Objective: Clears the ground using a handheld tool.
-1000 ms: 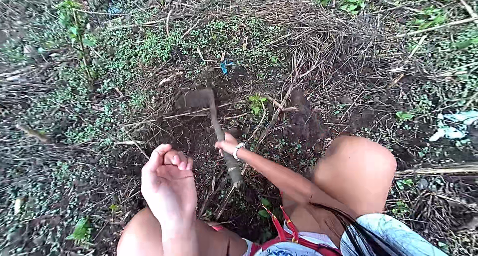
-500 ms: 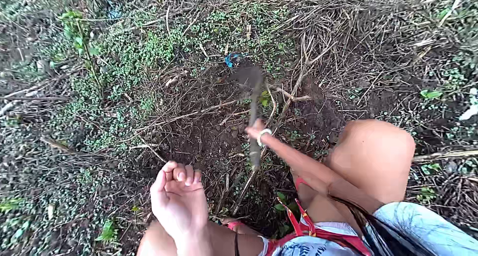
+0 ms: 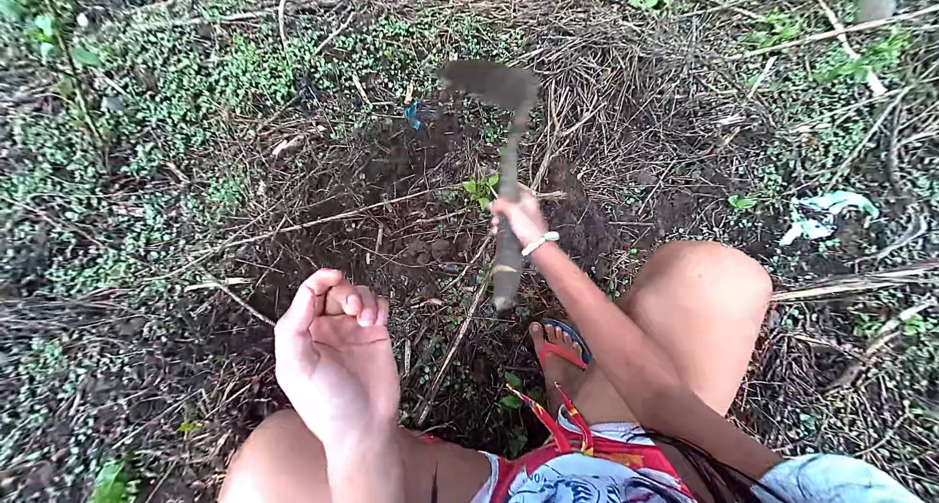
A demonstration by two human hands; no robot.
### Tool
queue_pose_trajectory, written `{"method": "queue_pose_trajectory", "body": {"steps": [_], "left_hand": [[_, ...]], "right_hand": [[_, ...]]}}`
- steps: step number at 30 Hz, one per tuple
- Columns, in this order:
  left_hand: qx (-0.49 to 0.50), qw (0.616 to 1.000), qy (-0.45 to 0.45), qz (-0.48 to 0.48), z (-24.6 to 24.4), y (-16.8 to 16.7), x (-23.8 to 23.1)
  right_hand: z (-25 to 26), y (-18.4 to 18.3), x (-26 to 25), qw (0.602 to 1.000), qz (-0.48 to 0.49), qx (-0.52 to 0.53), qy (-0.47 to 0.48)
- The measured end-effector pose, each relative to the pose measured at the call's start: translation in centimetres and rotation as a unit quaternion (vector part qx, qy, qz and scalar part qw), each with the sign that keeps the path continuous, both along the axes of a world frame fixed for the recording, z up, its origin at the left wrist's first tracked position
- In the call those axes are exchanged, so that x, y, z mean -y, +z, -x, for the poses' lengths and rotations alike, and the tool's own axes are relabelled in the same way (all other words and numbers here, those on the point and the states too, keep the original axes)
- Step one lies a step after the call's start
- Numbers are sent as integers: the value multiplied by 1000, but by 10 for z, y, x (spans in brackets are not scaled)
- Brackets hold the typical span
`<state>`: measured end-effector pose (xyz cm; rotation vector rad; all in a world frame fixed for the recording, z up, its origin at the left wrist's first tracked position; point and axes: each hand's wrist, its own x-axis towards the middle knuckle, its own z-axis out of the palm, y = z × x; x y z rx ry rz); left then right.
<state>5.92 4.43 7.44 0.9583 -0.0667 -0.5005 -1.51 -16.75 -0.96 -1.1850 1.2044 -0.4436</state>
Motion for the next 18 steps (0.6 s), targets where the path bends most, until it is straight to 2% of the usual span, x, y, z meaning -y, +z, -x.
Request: {"method": "queue_pose_trajectory", "body": {"steps": [3,6,7,8,10,11,12,13,15,18], "left_hand": [[-17,1000,9,-4,1,-1,-3],[-40,999,-1,0,6,3,-9],[-34,999,-9,12,8,5,-13],[-26,999,-14,27,10,6,-16],[-8,998,-21,59,12,7,-23],[-4,998,-24,62,13,7,-28],[-4,998,-22,61,15,7,-33],[-2,997,-16,70,13,8,-36],[-5,994,-4,111,7,5,-40],[-15,987,-17,159,4,0,-42]], "right_hand": [[30,19,32,971,143,21,-189],[27,18,36,923,202,1,-328],[23,2,22,926,193,-39,-322],[23,-20,-1,946,160,-93,-266],[32,-72,-47,979,45,-195,-30],[36,-96,-61,975,-10,-206,84],[41,-108,-70,966,-63,-199,154],[38,-99,-68,954,-111,-194,199],[34,-58,-49,955,-148,-168,194],[43,-11,-37,979,-190,-46,63]]}}
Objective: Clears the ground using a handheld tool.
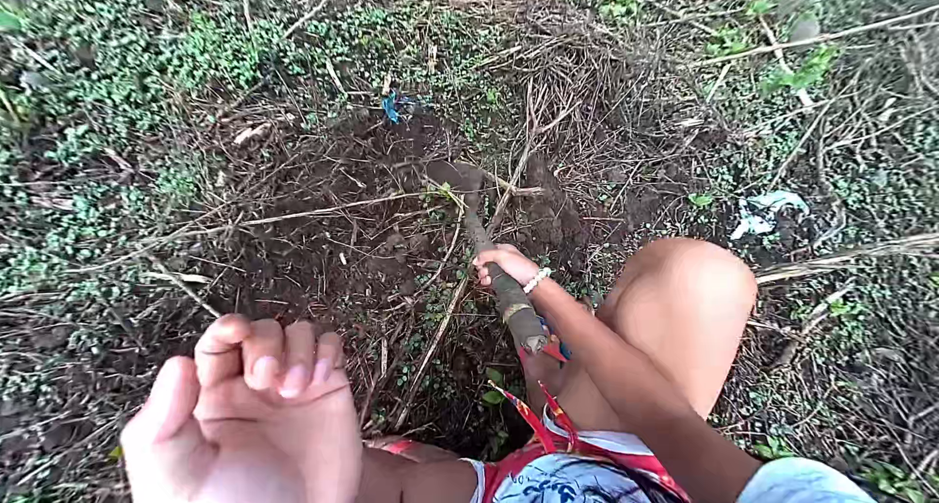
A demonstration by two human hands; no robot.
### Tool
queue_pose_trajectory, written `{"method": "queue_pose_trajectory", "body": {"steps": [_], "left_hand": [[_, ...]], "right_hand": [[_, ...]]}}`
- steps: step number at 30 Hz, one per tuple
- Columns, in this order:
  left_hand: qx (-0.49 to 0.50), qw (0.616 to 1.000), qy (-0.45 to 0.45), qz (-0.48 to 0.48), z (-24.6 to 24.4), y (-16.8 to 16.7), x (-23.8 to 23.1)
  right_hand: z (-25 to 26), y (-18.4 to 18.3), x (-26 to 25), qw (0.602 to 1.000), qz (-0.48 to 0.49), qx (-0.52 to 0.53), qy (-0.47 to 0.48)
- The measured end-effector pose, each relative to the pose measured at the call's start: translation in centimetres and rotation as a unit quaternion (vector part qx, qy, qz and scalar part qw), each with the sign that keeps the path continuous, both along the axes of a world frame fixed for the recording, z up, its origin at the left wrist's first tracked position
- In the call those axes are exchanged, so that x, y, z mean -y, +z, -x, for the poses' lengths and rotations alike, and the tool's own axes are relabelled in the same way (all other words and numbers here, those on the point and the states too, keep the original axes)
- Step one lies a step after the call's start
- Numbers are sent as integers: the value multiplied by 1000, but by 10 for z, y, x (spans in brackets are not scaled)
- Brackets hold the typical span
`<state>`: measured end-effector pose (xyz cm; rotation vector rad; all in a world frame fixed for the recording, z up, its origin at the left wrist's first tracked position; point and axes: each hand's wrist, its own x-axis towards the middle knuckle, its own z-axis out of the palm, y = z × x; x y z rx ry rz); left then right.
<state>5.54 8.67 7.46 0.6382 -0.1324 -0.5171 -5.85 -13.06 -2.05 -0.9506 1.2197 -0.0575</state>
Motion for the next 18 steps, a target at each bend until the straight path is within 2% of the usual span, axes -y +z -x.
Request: {"method": "queue_pose_trajectory", "body": {"steps": [2,4,7,9,10,11,12,13,15,16,18], "left_hand": [[-1,1000,3,-12,2,-1,6],[-6,999,-9,-37,2,-3,11],[-49,997,-22,-58,-1,-6,13],[-71,997,-18,-33,-3,-8,9],[-75,997,-17,-20,-3,-7,6],[-71,997,-16,-8,-3,-7,3],[-59,998,-15,1,-2,-6,0],[-35,999,-15,3,-2,-7,-1],[44,998,-28,-47,-1,-10,2],[79,993,-33,-77,-1,-11,5],[108,988,-20,-104,-5,-13,10]], "right_hand": [[5,14,10,994,56,57,-81],[14,20,26,970,205,46,-121],[26,29,60,892,381,-1,-245],[23,31,80,833,421,0,-359],[18,24,85,814,423,-5,-398],[13,10,83,816,411,-30,-406],[6,-9,69,839,391,-77,-371],[1,-30,47,883,347,-121,-291],[-7,-69,-11,962,214,-161,-55],[-13,-80,-41,975,152,-150,55],[-20,-78,-77,960,55,-88,262]]}}
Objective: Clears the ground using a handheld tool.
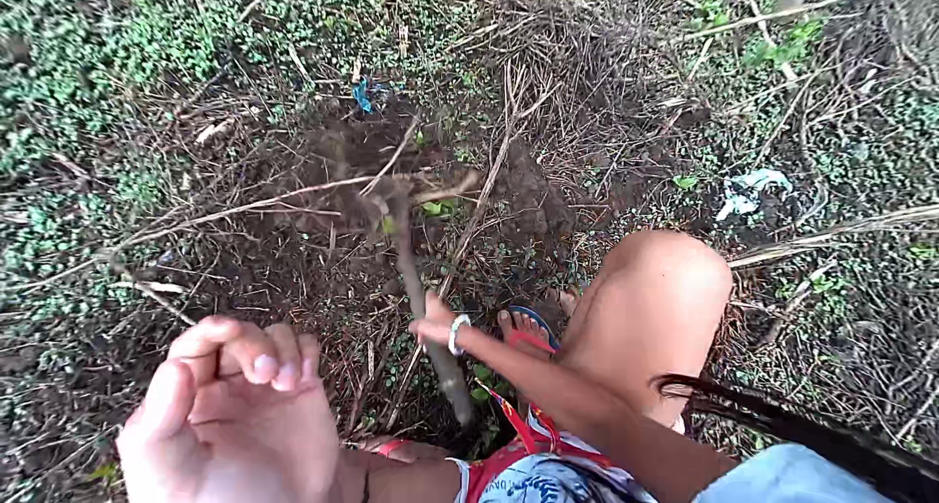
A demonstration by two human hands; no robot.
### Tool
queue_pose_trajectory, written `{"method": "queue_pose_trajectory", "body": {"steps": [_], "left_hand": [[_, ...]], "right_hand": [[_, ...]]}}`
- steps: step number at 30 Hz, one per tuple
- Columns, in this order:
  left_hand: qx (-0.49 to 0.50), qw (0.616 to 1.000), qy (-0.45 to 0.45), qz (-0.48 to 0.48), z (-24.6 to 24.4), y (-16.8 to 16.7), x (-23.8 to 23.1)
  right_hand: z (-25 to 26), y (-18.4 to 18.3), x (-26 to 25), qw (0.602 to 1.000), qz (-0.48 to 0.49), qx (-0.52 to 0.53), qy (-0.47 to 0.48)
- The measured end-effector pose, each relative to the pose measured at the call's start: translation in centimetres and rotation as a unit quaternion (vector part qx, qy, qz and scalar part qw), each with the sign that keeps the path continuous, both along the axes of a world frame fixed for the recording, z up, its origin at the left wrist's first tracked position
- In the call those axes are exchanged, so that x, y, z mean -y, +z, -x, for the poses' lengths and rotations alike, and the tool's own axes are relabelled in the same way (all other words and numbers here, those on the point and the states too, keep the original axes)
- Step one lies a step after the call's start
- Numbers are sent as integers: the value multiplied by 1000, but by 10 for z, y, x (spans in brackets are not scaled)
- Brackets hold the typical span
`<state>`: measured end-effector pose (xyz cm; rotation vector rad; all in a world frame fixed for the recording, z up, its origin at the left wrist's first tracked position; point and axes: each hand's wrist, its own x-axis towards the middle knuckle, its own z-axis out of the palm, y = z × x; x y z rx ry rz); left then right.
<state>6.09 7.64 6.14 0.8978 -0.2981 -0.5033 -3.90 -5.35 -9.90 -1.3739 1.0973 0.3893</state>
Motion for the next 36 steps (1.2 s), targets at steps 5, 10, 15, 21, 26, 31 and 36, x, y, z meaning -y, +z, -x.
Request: {"method": "queue_pose_trajectory", "body": {"steps": [5,10,15,21,26,31,36], "left_hand": [[-32,999,27,7,3,-6,0],[7,1000,20,18,12,-1,0],[-33,999,30,-12,7,-7,4],[-71,997,10,23,-3,-10,-8],[-64,996,19,64,7,2,-10],[34,996,61,58,-2,-2,-10],[-81,994,39,64,-10,-14,-3]], "right_hand": [[21,12,-46,977,-87,37,193],[8,61,-10,991,-100,84,0],[29,107,84,885,197,212,-364],[49,112,159,593,450,241,-623],[2,-6,33,951,176,3,-254],[16,31,33,968,-23,54,-245],[34,62,88,883,154,184,-403]]}}
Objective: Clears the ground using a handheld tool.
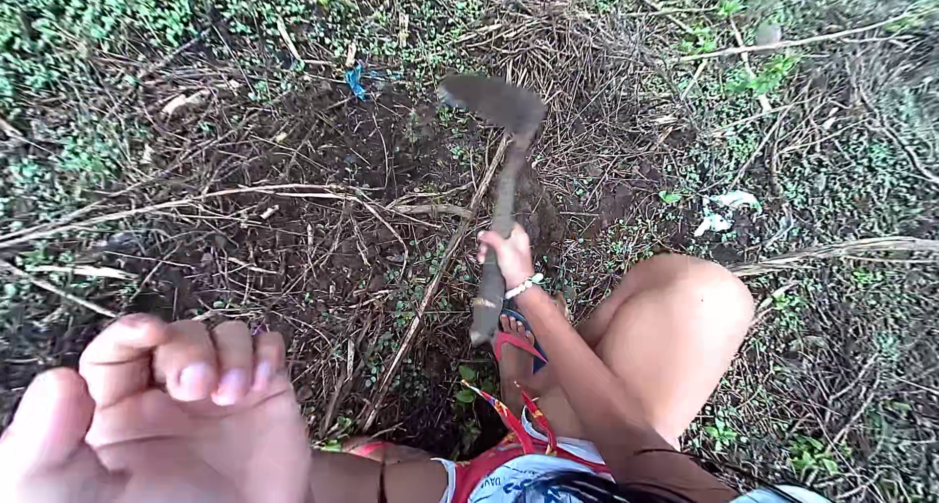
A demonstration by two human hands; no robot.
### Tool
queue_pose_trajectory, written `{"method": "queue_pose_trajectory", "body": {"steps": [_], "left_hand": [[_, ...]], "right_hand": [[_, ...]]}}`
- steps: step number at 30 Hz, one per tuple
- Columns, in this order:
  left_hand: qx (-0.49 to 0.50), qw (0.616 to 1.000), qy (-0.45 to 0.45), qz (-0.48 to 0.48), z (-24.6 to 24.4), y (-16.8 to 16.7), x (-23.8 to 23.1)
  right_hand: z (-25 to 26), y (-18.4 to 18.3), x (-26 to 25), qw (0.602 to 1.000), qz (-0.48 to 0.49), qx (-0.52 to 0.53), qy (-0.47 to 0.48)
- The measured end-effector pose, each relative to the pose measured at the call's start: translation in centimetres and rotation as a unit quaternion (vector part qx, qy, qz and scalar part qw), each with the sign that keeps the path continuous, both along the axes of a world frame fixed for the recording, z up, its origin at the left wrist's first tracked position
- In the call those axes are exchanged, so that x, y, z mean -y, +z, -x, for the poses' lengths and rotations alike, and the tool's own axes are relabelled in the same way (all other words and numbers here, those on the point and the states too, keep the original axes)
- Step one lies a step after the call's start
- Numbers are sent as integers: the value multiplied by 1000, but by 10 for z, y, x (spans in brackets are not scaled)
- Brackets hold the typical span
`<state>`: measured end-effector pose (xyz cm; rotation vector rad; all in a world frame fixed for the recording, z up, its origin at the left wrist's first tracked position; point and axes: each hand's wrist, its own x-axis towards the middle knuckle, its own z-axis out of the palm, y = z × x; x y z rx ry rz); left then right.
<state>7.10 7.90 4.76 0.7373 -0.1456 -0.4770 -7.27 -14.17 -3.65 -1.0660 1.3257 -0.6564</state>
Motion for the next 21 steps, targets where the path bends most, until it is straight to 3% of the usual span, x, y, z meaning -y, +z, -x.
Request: {"method": "queue_pose_trajectory", "body": {"steps": [4,7,8,10,12,13,15,18,21], "left_hand": [[-15,1000,-14,2,10,5,2],[-7,999,-23,30,14,2,-4],[-3,999,-14,53,15,1,-7],[29,999,18,37,17,7,-8],[67,997,44,-8,21,14,-6],[77,996,50,-5,20,15,-6],[92,995,46,11,15,12,-12],[70,997,-3,33,12,4,-21],[49,998,3,27,15,3,-11]], "right_hand": [[16,15,40,957,181,46,-220],[4,13,37,934,172,76,-304],[-3,-3,19,950,140,41,-276],[-12,-47,-41,995,-8,-71,-76],[-27,-76,-88,965,-119,-149,182],[-36,-79,-97,941,-145,-164,259],[-41,-65,-95,925,-178,-147,303],[-26,-32,-77,939,-237,-50,244],[-12,-15,-68,937,-277,27,211]]}}
